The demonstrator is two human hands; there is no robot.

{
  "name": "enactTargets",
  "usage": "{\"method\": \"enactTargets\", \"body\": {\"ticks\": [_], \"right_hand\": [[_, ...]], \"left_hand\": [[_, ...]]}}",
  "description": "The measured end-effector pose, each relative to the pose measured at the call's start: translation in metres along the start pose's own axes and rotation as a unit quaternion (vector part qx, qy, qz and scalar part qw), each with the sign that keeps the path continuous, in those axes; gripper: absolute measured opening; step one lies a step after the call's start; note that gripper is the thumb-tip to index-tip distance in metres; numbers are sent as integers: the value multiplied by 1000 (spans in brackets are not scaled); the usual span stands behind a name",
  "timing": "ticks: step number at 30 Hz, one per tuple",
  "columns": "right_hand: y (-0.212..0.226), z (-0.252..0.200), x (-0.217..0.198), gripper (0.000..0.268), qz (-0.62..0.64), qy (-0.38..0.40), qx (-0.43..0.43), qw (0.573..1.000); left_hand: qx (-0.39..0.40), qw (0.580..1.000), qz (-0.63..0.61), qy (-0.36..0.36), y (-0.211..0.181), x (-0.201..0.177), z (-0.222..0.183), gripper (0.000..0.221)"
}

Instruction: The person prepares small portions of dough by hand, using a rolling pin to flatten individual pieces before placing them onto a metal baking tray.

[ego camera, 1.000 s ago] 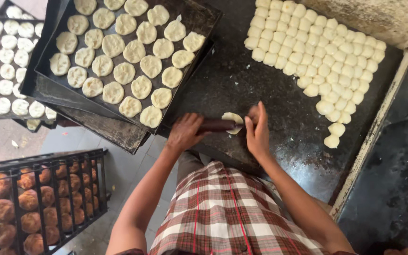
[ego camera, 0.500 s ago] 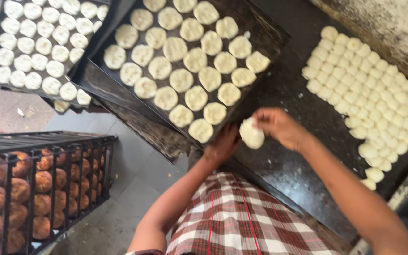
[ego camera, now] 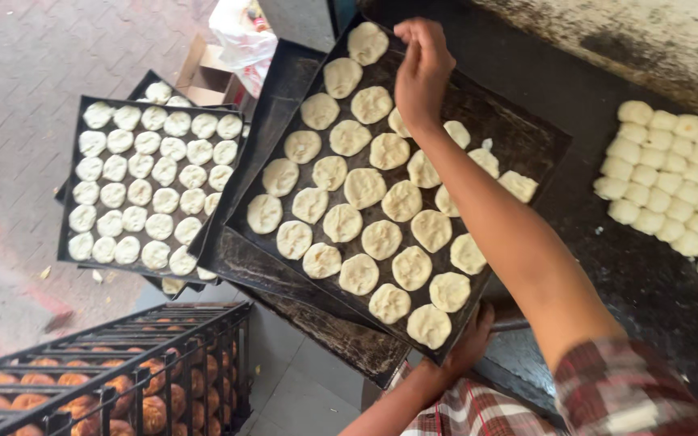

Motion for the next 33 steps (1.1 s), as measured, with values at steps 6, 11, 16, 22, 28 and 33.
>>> {"method": "enactTargets", "body": {"ticks": [6, 11, 16, 22, 28, 33], "right_hand": [[52, -124, -215, 15, -75, 249, 132, 957], [75, -214, -470, 25, -301, 117, 255, 911], [29, -251, -660, 44, -553, 95, 258, 787], [-32, -259, -727, 54, -525, -13, 336, 782], [52, -243, -559, 44, -253, 181, 208, 928], [76, -240, -515, 50, -285, 245, 185, 908]], "left_hand": [[-26, 999, -6, 25, 2, 40, -4, 48], [-29, 994, -6, 104, 16, 60, 4, 53], [-108, 978, 81, 160, -5, 24, 29, 64], [-120, 979, 126, 111, -37, 9, 56, 58], [-164, 977, 122, 64, -48, 4, 58, 48], [-166, 976, 131, 40, -51, -1, 58, 53]]}}
Point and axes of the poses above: each hand's wrist, its own z-axis towards the middle knuckle, its own x-axis out of the palm, y = z × x, the point moved 7 cm from there along z, towards the middle knuckle, and after that the axes turned 3 degrees about -y, right-handed, at the moved point
